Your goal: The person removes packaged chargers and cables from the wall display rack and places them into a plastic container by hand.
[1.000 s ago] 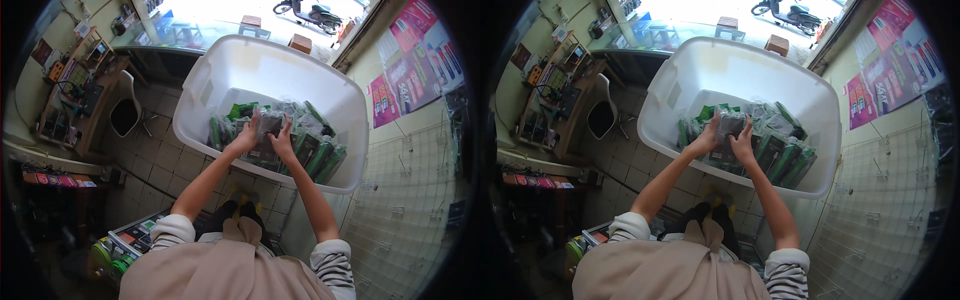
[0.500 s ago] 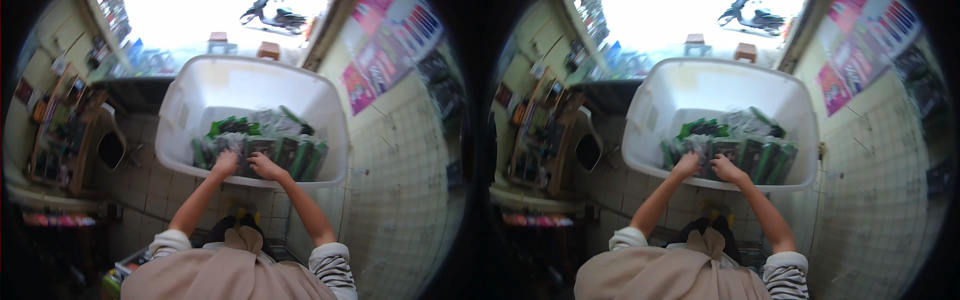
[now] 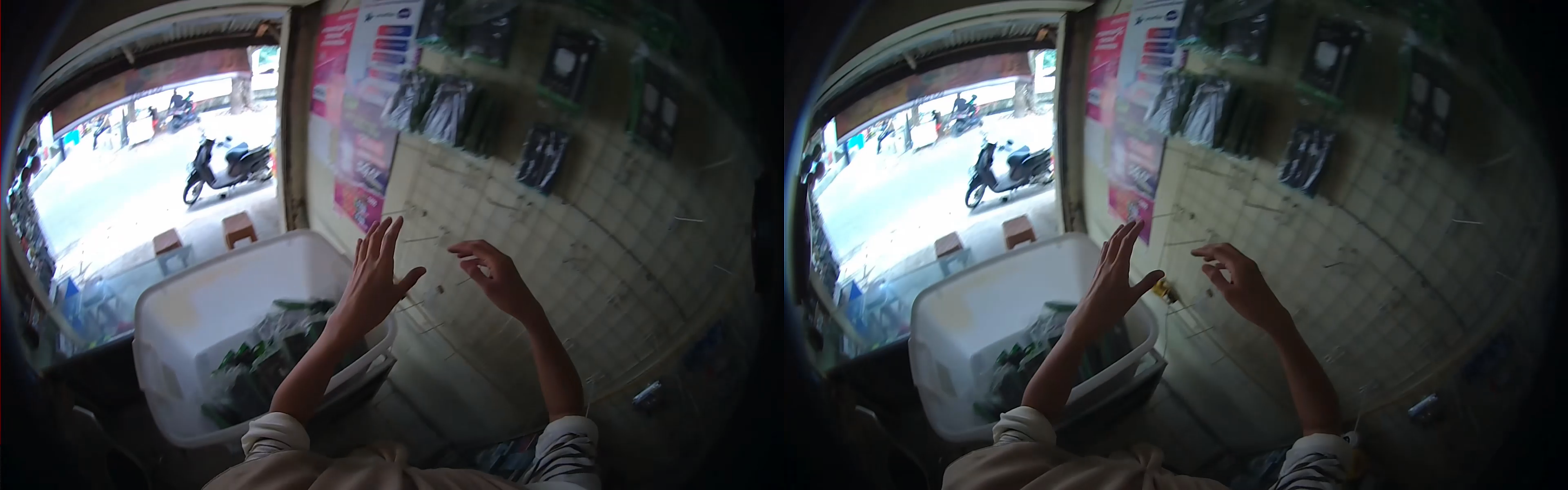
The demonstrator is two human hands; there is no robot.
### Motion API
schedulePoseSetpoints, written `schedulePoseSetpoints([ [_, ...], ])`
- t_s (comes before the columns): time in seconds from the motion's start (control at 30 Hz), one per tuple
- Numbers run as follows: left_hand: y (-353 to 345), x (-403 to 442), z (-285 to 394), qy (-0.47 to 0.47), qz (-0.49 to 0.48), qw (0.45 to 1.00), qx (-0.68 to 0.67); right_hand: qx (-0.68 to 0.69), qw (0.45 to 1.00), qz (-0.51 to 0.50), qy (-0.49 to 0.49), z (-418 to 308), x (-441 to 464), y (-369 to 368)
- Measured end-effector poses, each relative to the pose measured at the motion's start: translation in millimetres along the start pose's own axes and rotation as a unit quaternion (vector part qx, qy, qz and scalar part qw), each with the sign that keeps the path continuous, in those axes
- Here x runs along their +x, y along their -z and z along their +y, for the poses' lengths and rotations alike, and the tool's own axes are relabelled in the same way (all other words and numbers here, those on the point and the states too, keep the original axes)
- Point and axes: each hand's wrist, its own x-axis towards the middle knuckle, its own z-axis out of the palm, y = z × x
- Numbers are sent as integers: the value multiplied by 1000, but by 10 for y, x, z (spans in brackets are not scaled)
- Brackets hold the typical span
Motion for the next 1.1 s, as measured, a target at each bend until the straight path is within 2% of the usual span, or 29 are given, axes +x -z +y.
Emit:
schedulePoseSetpoints([
  [0.03, -89, 209, 111, -59, 26, 998, -29, -41, 996, 68, 31, -45, -15, 231],
  [0.13, -360, 816, 456, -143, 65, 984, -89, -180, 957, 218, 72, -52, -20, 824],
  [0.23, -815, 1406, 592, -156, 93, 967, -179, -219, 923, 309, 74, 263, 90, 1293],
  [0.3, -1198, 1744, 542, -152, 110, 959, -213, -265, 879, 385, 90, 668, 244, 1581],
  [0.33, -1377, 1940, 499, -151, 116, 956, -224, -311, 862, 394, 73, 880, 299, 1695],
  [0.43, -2061, 2382, 243, -112, 83, 959, -245, -208, 901, 379, -21, 1273, 467, 1913],
  [0.5, -2310, 2530, 198, -62, 36, 971, -229, -195, 897, 395, -31, 1458, 581, 1987],
  [0.53, -2426, 2645, 164, -63, 38, 970, -230, -189, 897, 398, -42, 1489, 625, 1999],
  [0.6, -2641, 2788, 53, -63, -23, 971, -231, -223, 886, 405, -33, 1575, 732, 2009],
  [0.63, -2600, 2768, 121, -24, -59, 968, -241, -255, 873, 415, -24, 1614, 778, 1980],
  [0.73, -2550, 2767, 209, -6, -106, 948, -301, -311, 854, 416, 0, 1663, 937, 1904],
  [0.77, -2819, 2883, 39, -13, -59, 947, -314, -320, 827, 462, 25, 1681, 1023, 1837],
  [0.9, -2551, 2917, 118, 52, -65, 973, -216, -255, 816, 519, -12, 1587, 1161, 1878],
  [0.93, -2506, 2931, 86, 64, -78, 962, -254, -253, 818, 517, -12, 1535, 1179, 1901],
  [1.0, -2392, 2893, 89, 80, -90, 949, -290, -152, 855, 477, -135, 1427, 1193, 1948],
  [1.03, -2284, 2827, 148, 84, -108, 904, -405, -96, 861, 489, -100, 1459, 1253, 1961],
  [1.07, -2169, 2769, 214, 86, -122, 845, -514, -94, 863, 486, -100, 1503, 1276, 1956],
  [1.1, -2094, 2744, 249, 89, -119, 845, -514, -16, 869, 489, -77, 1316, 1224, 1901],
])
